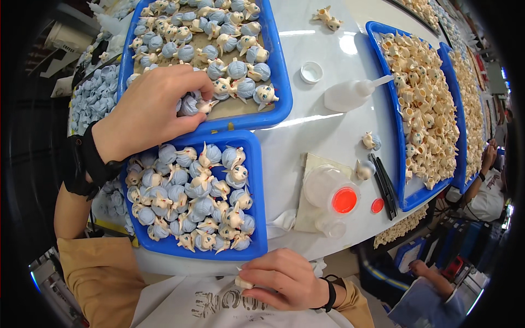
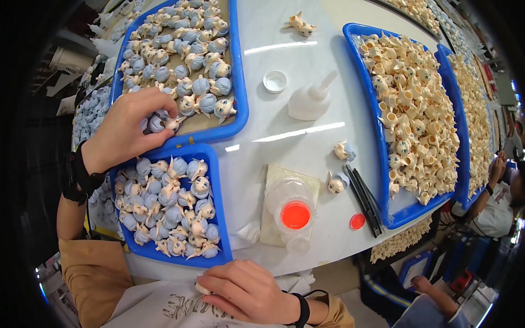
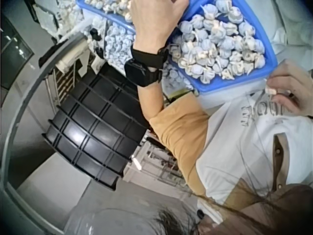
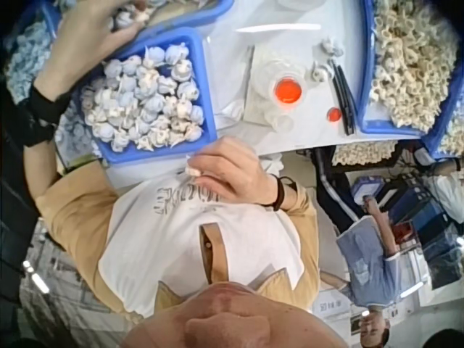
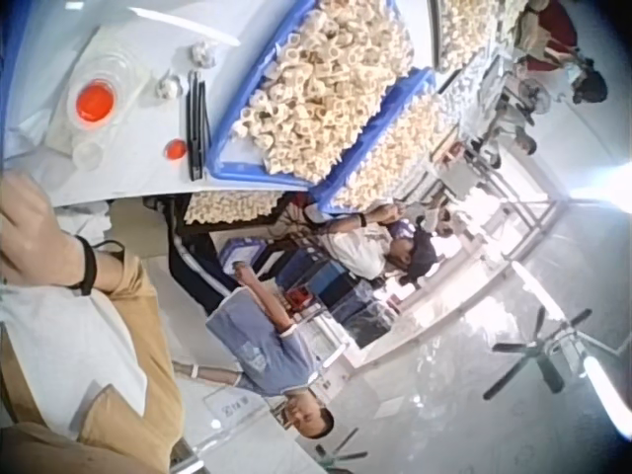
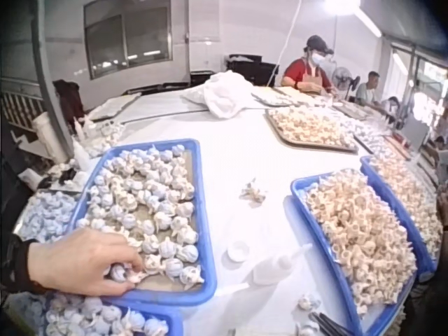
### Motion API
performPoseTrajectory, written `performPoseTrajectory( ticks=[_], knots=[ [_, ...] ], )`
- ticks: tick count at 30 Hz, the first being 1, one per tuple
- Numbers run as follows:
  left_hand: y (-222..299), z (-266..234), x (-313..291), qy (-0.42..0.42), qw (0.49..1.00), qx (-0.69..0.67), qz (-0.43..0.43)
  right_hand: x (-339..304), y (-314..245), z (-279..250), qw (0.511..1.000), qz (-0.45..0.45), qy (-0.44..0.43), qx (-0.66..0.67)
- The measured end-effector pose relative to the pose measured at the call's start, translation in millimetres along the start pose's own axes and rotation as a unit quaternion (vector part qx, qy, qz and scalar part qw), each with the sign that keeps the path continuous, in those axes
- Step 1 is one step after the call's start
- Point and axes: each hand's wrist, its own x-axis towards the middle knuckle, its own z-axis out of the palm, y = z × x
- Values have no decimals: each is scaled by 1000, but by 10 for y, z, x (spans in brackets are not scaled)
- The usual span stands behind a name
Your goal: The person assembles small figurines by applying glue to the base of a white body and attaching a blue head. They handle the parts one at a time, wipe the assembled figures with a cloth, and place them into blue trays. The process is repeated continuously throughout the clip.
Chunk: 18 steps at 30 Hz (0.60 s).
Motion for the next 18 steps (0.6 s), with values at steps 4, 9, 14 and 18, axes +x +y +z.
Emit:
performPoseTrajectory(
  ticks=[4,9,14,18],
  knots=[
    [-37,10,-6,19,999,-7,29,12,-16,12,1000,0,-2,0],
    [-44,11,-25,22,999,-5,34,4,-13,27,1000,3,-5,0],
    [-35,-13,-26,-3,1000,-10,22,11,-20,21,1000,4,-7,1],
    [-36,-25,-17,-25,1000,-10,7,16,-13,22,1000,4,-8,0]
  ],
)
